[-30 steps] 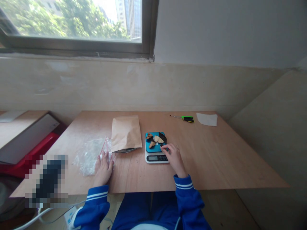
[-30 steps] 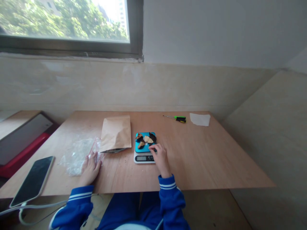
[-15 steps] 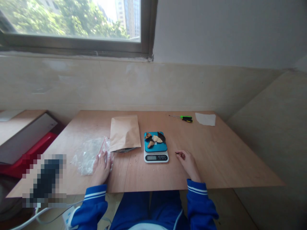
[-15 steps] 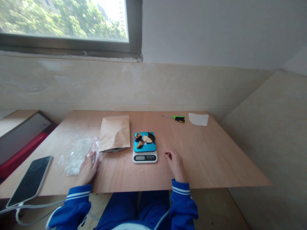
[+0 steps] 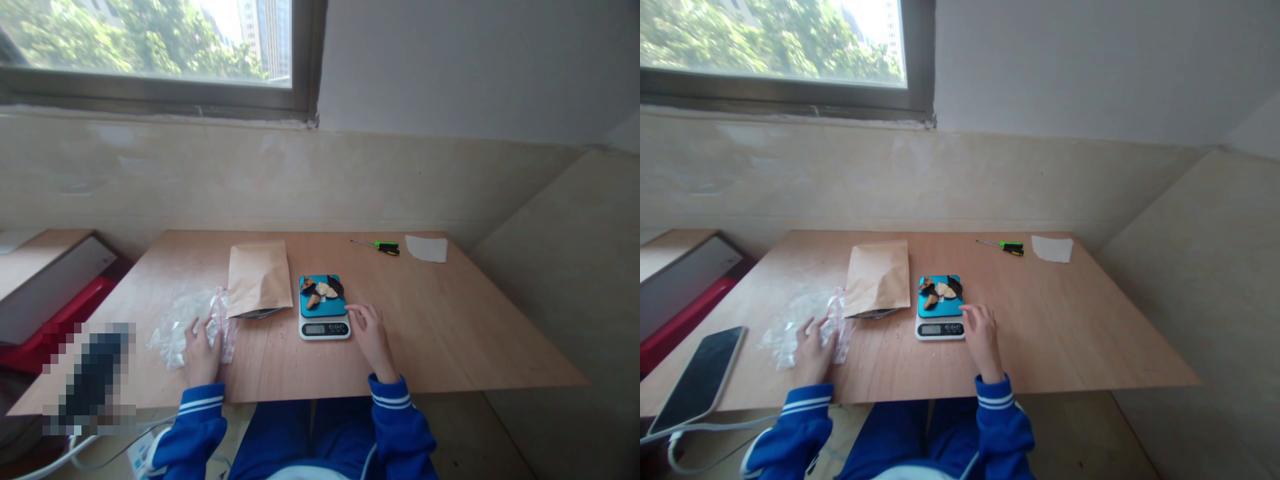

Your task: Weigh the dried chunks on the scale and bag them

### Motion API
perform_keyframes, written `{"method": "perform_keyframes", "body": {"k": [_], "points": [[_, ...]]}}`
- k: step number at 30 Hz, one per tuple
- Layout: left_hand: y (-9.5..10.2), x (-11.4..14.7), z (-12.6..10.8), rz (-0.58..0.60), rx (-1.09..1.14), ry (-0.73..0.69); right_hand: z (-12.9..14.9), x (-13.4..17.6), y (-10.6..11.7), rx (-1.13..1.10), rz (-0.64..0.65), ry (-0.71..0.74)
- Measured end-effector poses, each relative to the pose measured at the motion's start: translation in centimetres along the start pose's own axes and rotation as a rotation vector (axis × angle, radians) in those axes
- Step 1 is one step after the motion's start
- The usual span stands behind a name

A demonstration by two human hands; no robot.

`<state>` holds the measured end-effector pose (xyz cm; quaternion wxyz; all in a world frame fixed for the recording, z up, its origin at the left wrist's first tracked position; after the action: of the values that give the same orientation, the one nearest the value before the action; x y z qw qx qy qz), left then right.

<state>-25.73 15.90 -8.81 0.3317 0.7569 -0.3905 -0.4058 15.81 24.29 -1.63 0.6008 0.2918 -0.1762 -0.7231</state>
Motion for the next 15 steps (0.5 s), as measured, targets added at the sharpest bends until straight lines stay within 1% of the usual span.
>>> {"method": "perform_keyframes", "body": {"k": [3, 6, 10, 13, 15], "points": [[0.0, -0.1, 0.5, -0.05, 0.081, 0.011, 2.2, 1.4, -2.4, -0.042, 0.107, 0.032], [-0.2, -0.4, 1.4, -0.061, 0.134, 0.024, 4.5, 3.3, -5.2, -0.07, 0.231, 0.064], [0.2, -0.6, 2.8, -0.088, 0.161, 0.078, 7.3, 6.2, -8.4, -0.07, 0.396, 0.13], [0.5, -0.6, 3.1, -0.088, 0.15, 0.096, 8.8, 8.0, -9.9, -0.07, 0.505, 0.181], [0.6, -0.4, 3.1, -0.085, 0.142, 0.099, 9.3, 8.6, -10.4, -0.075, 0.542, 0.196]]}}
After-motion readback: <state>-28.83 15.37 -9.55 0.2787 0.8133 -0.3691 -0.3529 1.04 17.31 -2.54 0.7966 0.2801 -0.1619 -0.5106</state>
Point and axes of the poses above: each hand's wrist, its own x-axis away from the middle knuckle, its own y-axis out of the back of the hand, z = x × y, the point moved 10 cm from there along -x, towards the middle knuckle, and after that the axes turned 14 degrees about -y, right-handed, at the moved point
